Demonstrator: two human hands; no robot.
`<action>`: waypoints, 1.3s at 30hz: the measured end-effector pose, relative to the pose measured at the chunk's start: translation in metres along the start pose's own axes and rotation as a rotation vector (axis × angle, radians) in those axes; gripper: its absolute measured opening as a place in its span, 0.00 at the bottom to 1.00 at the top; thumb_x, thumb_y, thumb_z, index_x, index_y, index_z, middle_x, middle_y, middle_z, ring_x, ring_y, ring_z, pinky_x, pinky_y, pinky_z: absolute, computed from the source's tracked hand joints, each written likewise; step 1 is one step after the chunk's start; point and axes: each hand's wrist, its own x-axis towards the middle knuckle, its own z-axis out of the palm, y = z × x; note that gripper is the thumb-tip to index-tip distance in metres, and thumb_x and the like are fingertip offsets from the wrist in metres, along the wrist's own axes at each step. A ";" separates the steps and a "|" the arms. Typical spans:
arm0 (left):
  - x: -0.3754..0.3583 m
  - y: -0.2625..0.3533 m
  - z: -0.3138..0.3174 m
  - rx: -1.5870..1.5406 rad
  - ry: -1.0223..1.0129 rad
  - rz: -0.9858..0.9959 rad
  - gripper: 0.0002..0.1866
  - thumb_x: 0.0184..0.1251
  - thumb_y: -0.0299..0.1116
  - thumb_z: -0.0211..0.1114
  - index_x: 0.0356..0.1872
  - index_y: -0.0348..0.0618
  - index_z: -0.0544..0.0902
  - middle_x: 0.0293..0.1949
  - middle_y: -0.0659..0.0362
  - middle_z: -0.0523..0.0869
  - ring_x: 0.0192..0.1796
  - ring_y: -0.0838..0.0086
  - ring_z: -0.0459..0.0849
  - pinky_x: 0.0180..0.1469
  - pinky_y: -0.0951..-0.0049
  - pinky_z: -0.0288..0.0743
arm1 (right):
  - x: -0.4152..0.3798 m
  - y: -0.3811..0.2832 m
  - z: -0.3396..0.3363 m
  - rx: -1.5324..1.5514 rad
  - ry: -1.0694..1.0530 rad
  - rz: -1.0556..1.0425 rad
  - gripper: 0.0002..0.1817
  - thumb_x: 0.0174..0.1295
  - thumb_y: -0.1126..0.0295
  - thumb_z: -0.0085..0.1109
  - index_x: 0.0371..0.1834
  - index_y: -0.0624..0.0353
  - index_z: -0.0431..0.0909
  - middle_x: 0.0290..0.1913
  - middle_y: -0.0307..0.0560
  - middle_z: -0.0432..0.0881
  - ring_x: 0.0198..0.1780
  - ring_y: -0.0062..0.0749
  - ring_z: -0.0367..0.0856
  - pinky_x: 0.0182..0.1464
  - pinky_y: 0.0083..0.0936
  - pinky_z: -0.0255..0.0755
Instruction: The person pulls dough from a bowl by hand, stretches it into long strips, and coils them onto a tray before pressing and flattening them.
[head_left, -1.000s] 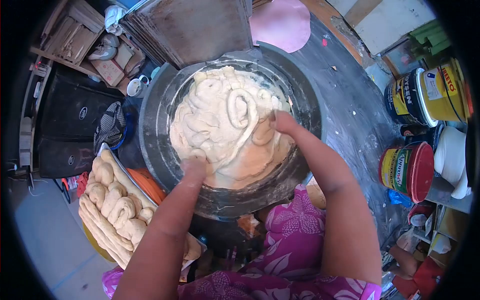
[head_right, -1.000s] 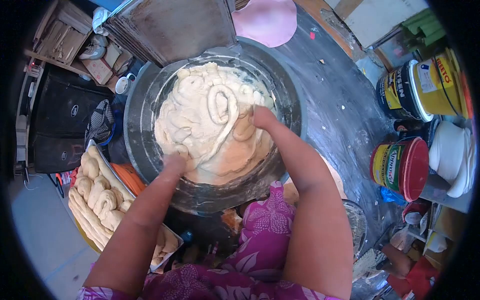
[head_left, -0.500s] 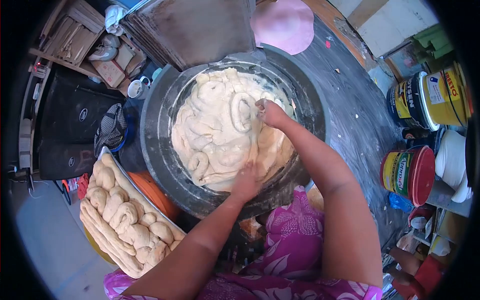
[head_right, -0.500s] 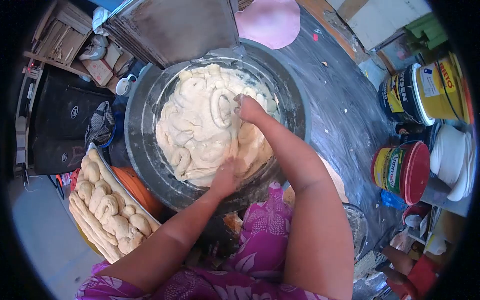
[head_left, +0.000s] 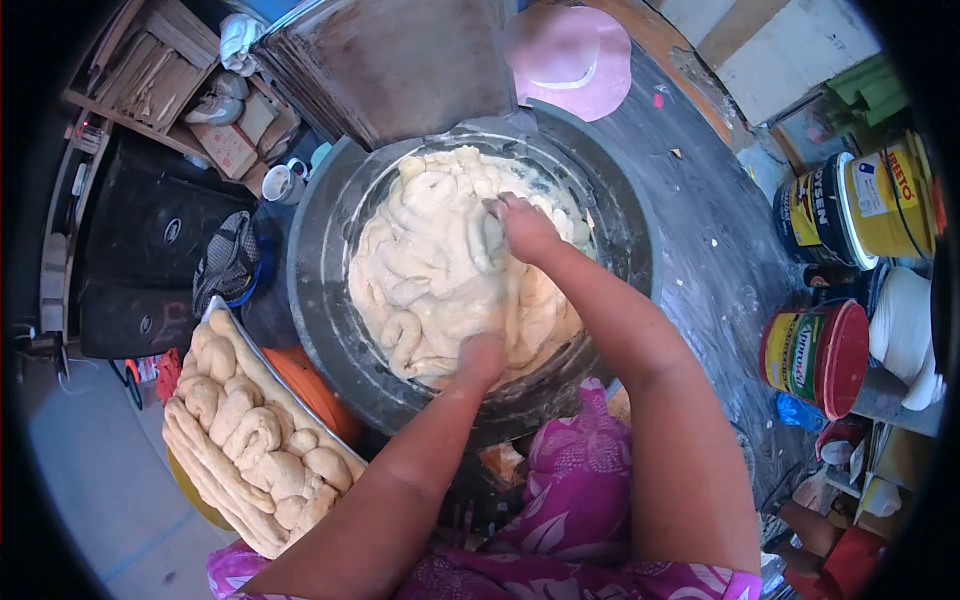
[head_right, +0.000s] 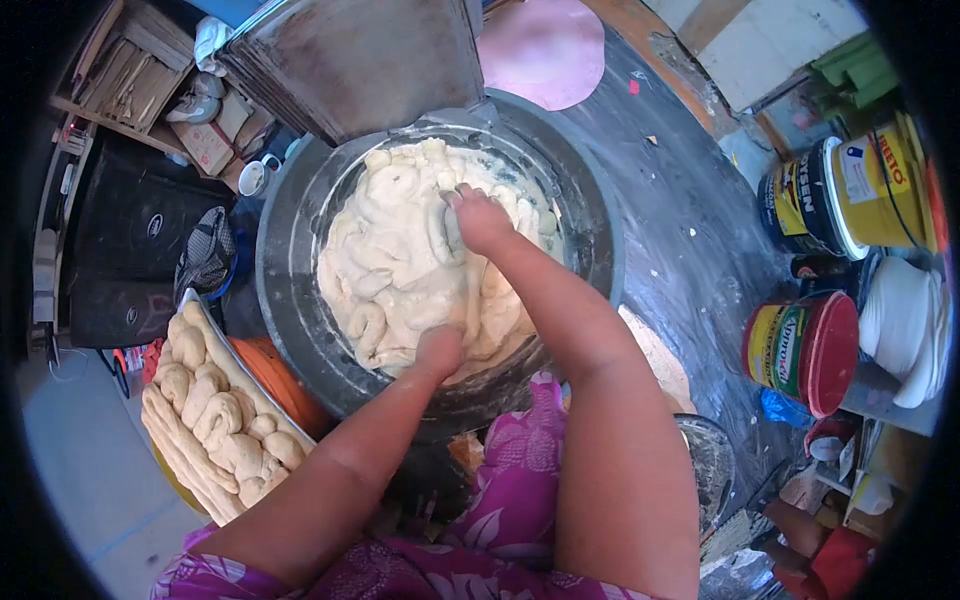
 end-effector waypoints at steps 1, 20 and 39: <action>-0.001 -0.001 -0.004 0.154 -0.082 0.120 0.09 0.59 0.31 0.53 0.33 0.44 0.83 0.37 0.52 0.84 0.42 0.61 0.83 0.48 0.60 0.71 | -0.003 -0.007 -0.004 -0.097 -0.020 -0.034 0.29 0.55 0.78 0.47 0.64 0.48 0.63 0.66 0.49 0.63 0.65 0.43 0.64 0.65 0.40 0.59; -0.014 -0.004 -0.023 -0.063 -0.288 -0.327 0.19 0.57 0.43 0.61 0.46 0.45 0.81 0.49 0.50 0.80 0.51 0.58 0.79 0.49 0.59 0.72 | 0.001 0.037 0.010 0.158 -0.138 0.064 0.14 0.56 0.62 0.49 0.44 0.48 0.78 0.41 0.42 0.80 0.50 0.35 0.75 0.52 0.41 0.67; 0.003 -0.005 -0.010 0.187 -0.145 0.288 0.12 0.60 0.32 0.52 0.42 0.45 0.80 0.56 0.45 0.73 0.52 0.53 0.76 0.51 0.60 0.71 | -0.052 0.124 0.027 0.903 -0.142 0.566 0.35 0.44 0.72 0.66 0.60 0.63 0.64 0.42 0.52 0.78 0.31 0.36 0.81 0.22 0.30 0.74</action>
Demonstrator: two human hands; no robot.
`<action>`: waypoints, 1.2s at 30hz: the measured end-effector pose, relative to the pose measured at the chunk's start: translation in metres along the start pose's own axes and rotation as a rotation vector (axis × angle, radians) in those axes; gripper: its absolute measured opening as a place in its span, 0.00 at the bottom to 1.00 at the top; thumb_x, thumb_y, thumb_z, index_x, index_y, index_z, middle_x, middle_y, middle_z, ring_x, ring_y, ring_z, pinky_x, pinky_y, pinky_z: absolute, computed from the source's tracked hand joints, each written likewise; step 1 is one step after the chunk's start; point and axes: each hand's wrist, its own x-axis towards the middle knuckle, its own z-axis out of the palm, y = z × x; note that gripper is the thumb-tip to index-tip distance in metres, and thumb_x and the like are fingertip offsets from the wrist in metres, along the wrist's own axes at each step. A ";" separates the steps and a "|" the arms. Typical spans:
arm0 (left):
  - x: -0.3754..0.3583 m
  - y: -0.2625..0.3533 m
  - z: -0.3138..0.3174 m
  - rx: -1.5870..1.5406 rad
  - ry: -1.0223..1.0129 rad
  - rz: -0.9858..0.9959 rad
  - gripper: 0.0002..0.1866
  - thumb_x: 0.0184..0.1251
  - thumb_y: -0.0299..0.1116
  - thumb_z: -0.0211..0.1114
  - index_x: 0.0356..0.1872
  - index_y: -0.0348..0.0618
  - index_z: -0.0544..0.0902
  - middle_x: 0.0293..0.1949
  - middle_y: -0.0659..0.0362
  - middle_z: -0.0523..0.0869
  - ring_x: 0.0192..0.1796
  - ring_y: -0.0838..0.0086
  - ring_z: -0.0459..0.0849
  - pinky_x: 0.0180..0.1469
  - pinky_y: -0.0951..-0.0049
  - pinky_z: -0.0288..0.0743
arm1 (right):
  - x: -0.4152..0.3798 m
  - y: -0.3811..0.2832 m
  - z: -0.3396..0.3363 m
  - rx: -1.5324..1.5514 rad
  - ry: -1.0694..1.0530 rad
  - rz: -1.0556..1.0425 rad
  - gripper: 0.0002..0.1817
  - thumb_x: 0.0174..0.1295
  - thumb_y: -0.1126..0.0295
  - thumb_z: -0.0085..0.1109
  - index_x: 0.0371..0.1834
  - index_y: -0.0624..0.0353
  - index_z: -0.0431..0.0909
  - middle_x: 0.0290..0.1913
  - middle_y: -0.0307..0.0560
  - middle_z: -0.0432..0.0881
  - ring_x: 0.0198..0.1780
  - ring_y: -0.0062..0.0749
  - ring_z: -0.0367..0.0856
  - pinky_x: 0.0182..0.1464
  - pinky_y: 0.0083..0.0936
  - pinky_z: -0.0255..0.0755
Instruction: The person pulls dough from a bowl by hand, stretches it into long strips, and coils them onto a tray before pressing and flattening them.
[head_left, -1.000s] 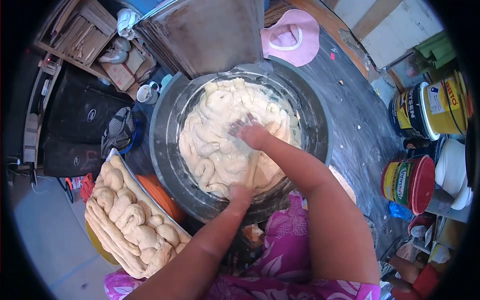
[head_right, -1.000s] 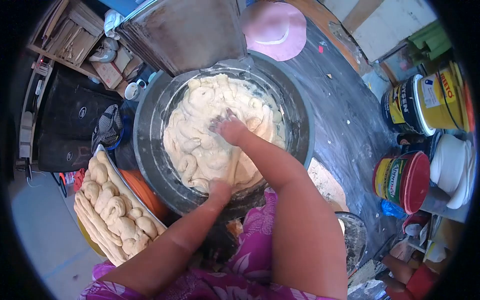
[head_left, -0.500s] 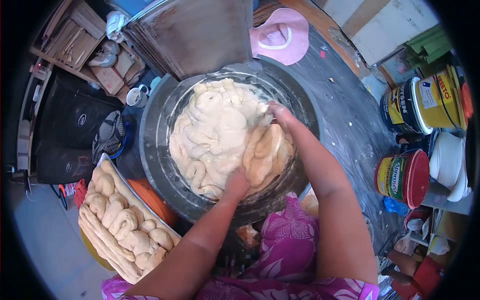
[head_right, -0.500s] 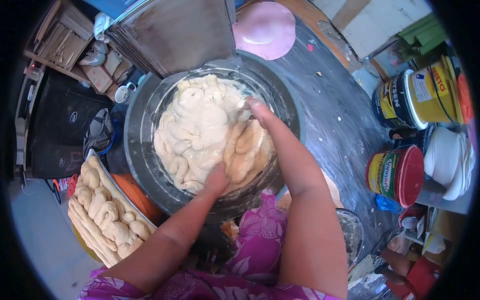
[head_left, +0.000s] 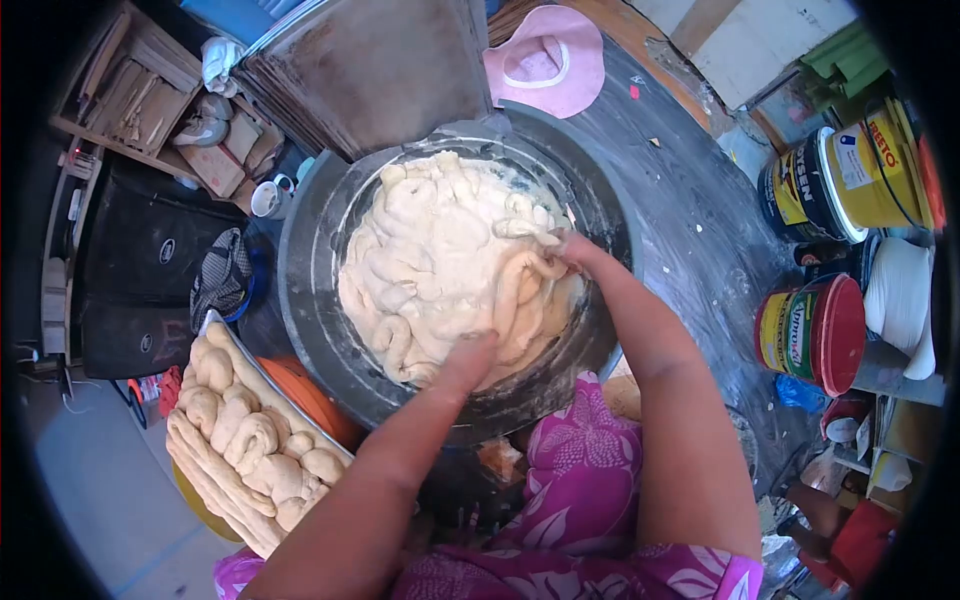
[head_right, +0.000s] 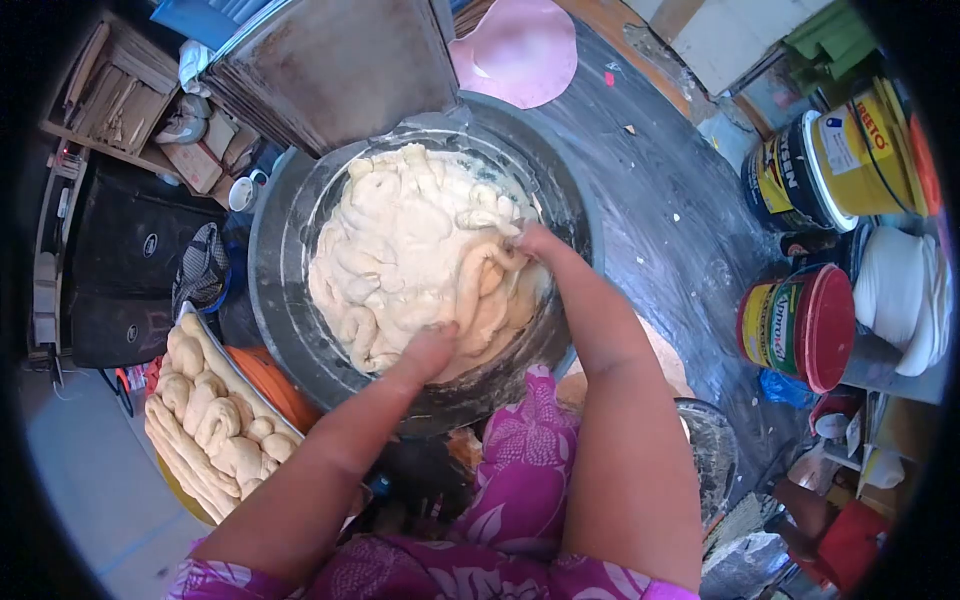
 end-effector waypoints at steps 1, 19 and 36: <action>-0.002 -0.003 -0.010 -0.021 -0.173 -0.126 0.13 0.64 0.34 0.49 0.43 0.49 0.80 0.52 0.46 0.77 0.53 0.53 0.76 0.53 0.60 0.69 | -0.008 -0.003 0.005 -0.011 -0.080 0.070 0.37 0.44 0.71 0.67 0.60 0.65 0.64 0.43 0.52 0.79 0.32 0.37 0.81 0.22 0.31 0.75; -0.037 0.001 0.009 0.234 -0.276 -0.148 0.45 0.58 0.51 0.60 0.71 0.45 0.47 0.73 0.53 0.47 0.74 0.60 0.48 0.69 0.51 0.46 | -0.021 -0.035 0.048 -0.982 0.189 -0.290 0.30 0.58 0.53 0.54 0.57 0.63 0.66 0.57 0.58 0.71 0.58 0.46 0.71 0.56 0.39 0.66; -0.056 0.009 -0.075 -1.317 0.349 -0.261 0.48 0.41 0.41 0.77 0.63 0.34 0.59 0.59 0.47 0.69 0.62 0.61 0.69 0.64 0.66 0.62 | -0.099 -0.125 0.140 0.493 -0.589 -0.284 0.10 0.56 0.74 0.58 0.40 0.57 0.71 0.37 0.43 0.77 0.33 0.32 0.77 0.41 0.25 0.72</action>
